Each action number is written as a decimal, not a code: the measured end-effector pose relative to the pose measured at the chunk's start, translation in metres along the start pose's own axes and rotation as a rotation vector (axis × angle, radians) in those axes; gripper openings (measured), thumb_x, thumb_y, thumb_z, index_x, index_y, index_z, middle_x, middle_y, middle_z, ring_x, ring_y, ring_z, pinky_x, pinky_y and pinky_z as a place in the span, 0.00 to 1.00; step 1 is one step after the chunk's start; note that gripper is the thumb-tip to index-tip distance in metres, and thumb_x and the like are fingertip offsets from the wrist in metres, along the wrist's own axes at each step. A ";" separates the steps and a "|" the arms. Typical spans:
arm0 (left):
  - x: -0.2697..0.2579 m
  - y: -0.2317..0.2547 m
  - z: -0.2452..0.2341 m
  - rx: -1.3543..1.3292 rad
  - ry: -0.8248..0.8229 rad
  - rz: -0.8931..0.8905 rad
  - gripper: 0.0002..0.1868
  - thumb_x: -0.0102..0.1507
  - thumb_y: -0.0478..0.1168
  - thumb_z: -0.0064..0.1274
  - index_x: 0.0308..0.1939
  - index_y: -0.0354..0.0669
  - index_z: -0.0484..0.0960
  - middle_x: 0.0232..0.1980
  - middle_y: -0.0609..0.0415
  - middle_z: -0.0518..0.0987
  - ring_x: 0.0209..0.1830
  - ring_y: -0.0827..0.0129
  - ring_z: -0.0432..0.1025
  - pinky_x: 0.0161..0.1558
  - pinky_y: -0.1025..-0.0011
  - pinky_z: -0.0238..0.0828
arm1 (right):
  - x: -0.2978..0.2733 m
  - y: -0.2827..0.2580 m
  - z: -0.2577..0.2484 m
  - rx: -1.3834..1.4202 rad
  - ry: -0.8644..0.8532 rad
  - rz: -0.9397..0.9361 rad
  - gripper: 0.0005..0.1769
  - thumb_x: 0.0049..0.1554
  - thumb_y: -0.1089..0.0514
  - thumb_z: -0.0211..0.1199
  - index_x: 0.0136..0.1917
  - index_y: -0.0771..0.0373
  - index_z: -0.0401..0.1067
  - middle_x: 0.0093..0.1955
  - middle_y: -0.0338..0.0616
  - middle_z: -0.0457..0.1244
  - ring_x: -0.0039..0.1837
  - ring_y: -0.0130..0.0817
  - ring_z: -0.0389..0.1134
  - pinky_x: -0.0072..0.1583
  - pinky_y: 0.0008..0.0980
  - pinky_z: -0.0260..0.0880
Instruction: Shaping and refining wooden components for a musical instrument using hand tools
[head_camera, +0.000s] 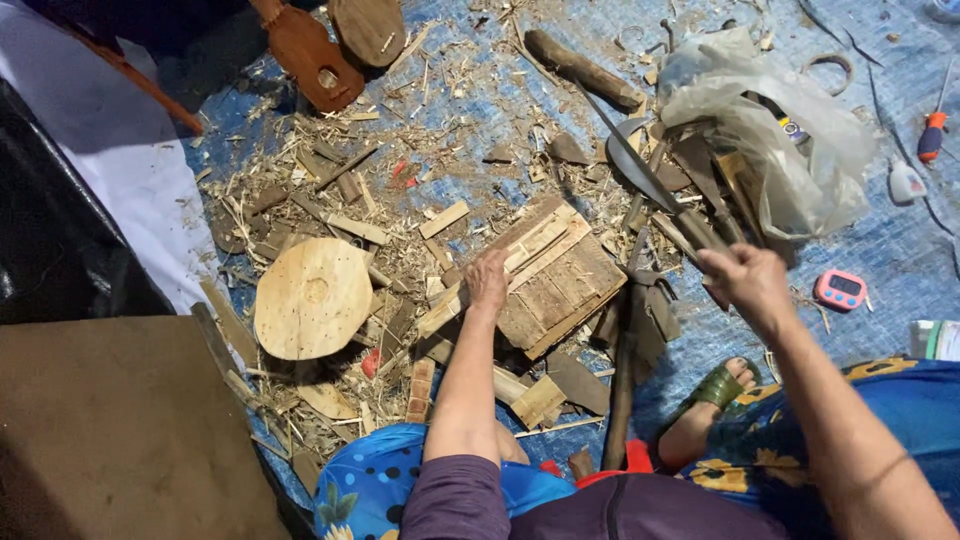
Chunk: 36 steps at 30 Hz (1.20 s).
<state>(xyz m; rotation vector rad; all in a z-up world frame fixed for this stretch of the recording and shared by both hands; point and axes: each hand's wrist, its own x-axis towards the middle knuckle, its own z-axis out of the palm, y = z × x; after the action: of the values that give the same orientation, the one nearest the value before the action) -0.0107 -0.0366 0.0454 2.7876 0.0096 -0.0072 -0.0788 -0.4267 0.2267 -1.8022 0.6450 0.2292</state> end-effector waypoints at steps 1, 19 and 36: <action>0.011 -0.019 0.028 0.000 -0.003 0.002 0.15 0.59 0.33 0.66 0.45 0.59 0.87 0.26 0.66 0.75 0.28 0.72 0.66 0.45 0.68 0.71 | -0.007 0.017 0.010 0.001 0.001 0.003 0.20 0.63 0.56 0.66 0.60 0.75 0.73 0.43 0.60 0.68 0.34 0.36 0.66 0.30 0.27 0.62; 0.018 -0.065 0.087 -0.052 -0.092 -0.017 0.21 0.53 0.38 0.68 0.48 0.55 0.82 0.48 0.57 0.84 0.52 0.53 0.80 0.53 0.49 0.78 | 0.003 0.145 0.093 -0.283 -0.011 -0.287 0.23 0.55 0.40 0.73 0.32 0.60 0.76 0.29 0.55 0.66 0.38 0.47 0.72 0.43 0.39 0.68; 0.063 0.011 0.053 0.104 -0.152 0.123 0.23 0.58 0.38 0.66 0.55 0.44 0.76 0.49 0.49 0.83 0.50 0.49 0.80 0.52 0.46 0.78 | 0.016 0.143 0.108 -0.405 -0.100 -0.208 0.32 0.58 0.32 0.63 0.30 0.61 0.69 0.32 0.57 0.67 0.44 0.58 0.71 0.49 0.49 0.68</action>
<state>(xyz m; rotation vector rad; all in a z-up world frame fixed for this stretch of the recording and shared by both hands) 0.0522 -0.0653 -0.0006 2.8786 -0.2062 -0.1936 -0.1240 -0.3594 0.0662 -2.2139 0.3515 0.3240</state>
